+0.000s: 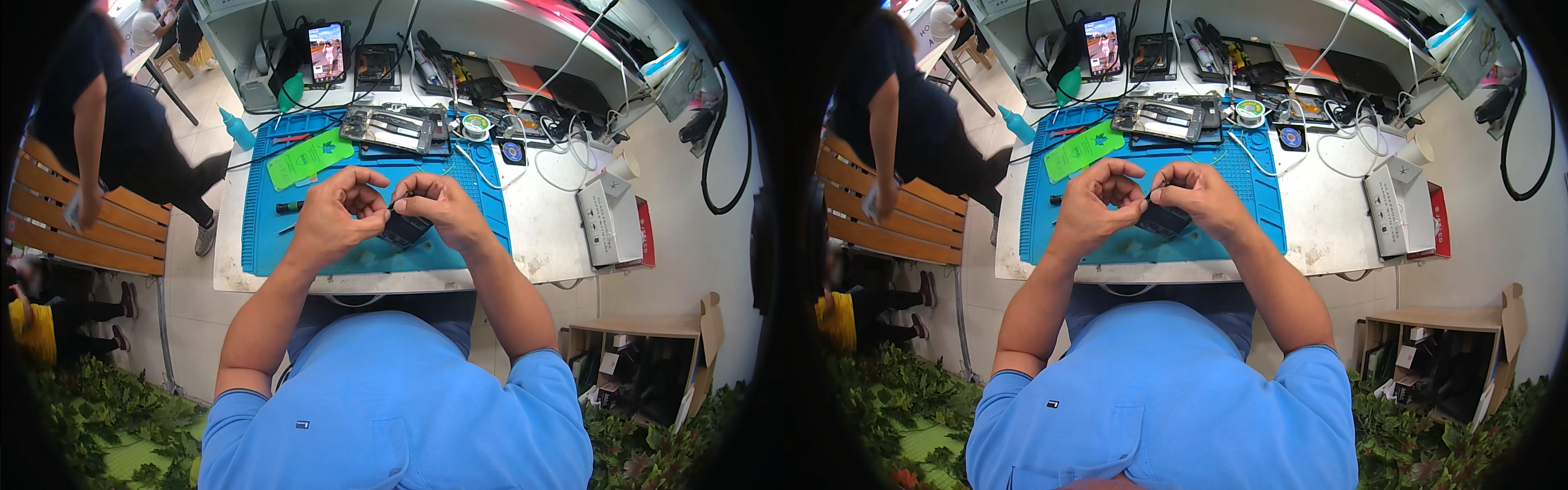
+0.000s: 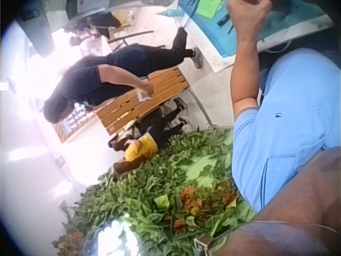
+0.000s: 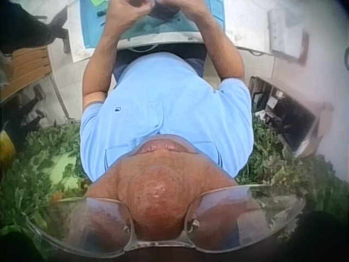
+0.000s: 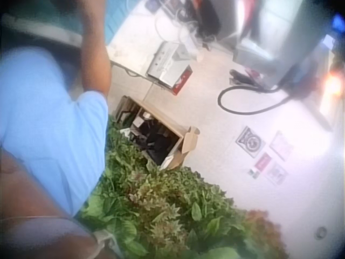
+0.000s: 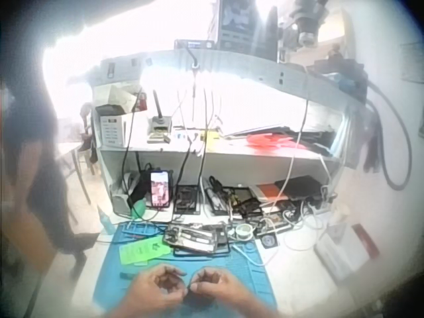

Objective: The person is repairing a small electronic device, likely a mobile phone battery or module, at a workbench. They use a small metal tool to pry and adjust components on the device, then place it on a blue mat next to other disassembled parts.

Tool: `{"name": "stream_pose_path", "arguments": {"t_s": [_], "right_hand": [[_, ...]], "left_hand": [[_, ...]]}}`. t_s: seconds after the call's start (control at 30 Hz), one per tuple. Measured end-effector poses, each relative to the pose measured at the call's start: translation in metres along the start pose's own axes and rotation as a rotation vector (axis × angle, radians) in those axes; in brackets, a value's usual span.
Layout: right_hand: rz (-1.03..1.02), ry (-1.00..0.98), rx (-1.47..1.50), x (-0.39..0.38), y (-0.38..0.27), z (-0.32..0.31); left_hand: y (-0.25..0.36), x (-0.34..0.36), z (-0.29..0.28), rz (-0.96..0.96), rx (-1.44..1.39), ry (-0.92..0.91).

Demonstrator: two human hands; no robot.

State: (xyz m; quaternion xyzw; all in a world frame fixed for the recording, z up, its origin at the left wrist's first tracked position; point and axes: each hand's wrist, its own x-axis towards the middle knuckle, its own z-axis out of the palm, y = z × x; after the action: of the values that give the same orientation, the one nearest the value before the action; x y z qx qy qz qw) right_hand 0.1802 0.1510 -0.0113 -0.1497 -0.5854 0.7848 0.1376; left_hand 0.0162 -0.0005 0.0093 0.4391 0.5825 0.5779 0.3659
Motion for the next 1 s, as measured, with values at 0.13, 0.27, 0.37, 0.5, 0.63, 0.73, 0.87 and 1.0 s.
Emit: {"name": "stream_pose_path", "arguments": {"t_s": [0.13,0.27,0.37,0.5,0.63,0.73,0.87,1.0], "right_hand": [[0.018,-0.032,0.035,0.001,-0.001,-0.001],[-0.042,-0.079,0.01,0.0,-0.003,-0.006],[0.003,-0.115,-0.046,0.001,-0.005,-0.009],[-0.004,-0.095,-0.028,0.004,0.005,-0.011],[-0.033,-0.083,-0.007,0.004,0.008,-0.01],[-0.04,-0.048,-0.032,0.006,0.012,-0.009],[-0.053,-0.03,-0.026,0.007,0.017,-0.008],[-0.033,-0.03,0.0,0.008,0.016,-0.008]], "left_hand": [[-0.002,0.004,-0.003,-0.024,-0.027,-0.024],[-0.006,0.009,-0.005,-0.028,-0.054,-0.039],[-0.007,0.01,-0.007,-0.081,-0.083,-0.043],[-0.01,0.011,-0.009,-0.09,-0.08,-0.046],[-0.009,0.012,-0.011,-0.083,-0.058,-0.059],[-0.006,0.011,-0.011,-0.071,0.035,-0.049],[-0.002,0.011,-0.009,-0.039,0.151,-0.035],[-0.007,0.013,-0.012,-0.044,0.112,-0.054]]}}
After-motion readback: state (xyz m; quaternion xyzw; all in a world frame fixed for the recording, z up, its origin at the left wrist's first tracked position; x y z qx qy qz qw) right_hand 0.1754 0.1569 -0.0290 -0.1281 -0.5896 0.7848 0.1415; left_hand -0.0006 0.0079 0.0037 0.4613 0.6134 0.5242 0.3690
